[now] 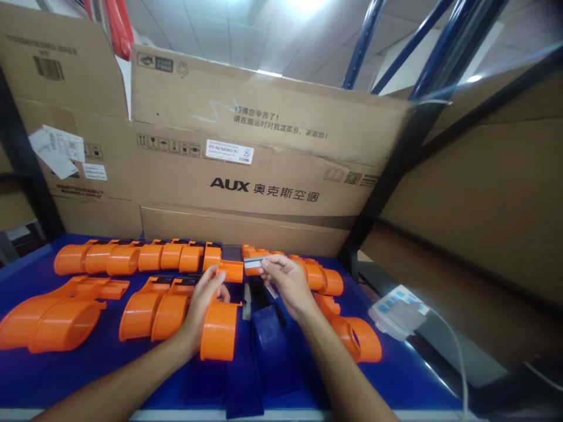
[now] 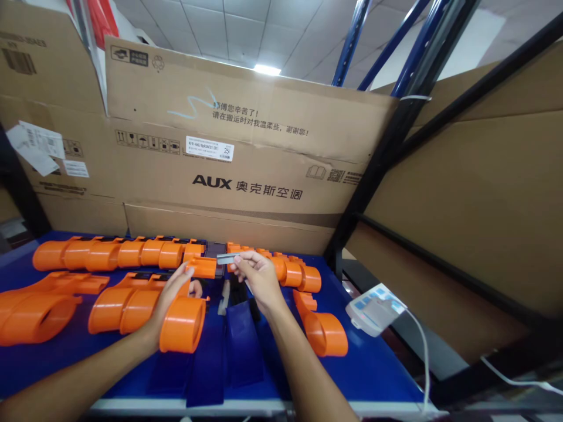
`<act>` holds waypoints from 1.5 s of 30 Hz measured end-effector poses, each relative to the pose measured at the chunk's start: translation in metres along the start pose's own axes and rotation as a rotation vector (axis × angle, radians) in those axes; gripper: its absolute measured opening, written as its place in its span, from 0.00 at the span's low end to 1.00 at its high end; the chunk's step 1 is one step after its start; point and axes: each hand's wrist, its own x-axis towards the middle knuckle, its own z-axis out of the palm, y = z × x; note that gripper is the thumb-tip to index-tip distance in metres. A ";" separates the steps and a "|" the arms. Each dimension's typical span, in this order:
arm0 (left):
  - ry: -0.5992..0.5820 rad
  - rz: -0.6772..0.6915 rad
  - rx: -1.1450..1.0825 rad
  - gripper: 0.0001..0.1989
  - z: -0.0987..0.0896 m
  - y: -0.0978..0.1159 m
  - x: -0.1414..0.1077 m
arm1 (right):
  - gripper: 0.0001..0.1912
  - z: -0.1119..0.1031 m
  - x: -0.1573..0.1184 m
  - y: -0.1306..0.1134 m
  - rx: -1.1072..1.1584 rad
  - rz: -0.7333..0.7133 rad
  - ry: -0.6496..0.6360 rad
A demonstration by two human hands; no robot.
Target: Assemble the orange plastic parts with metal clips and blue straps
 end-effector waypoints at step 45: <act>0.011 0.103 0.156 0.19 0.007 0.013 -0.007 | 0.13 0.012 -0.018 0.003 -0.934 -0.590 -0.107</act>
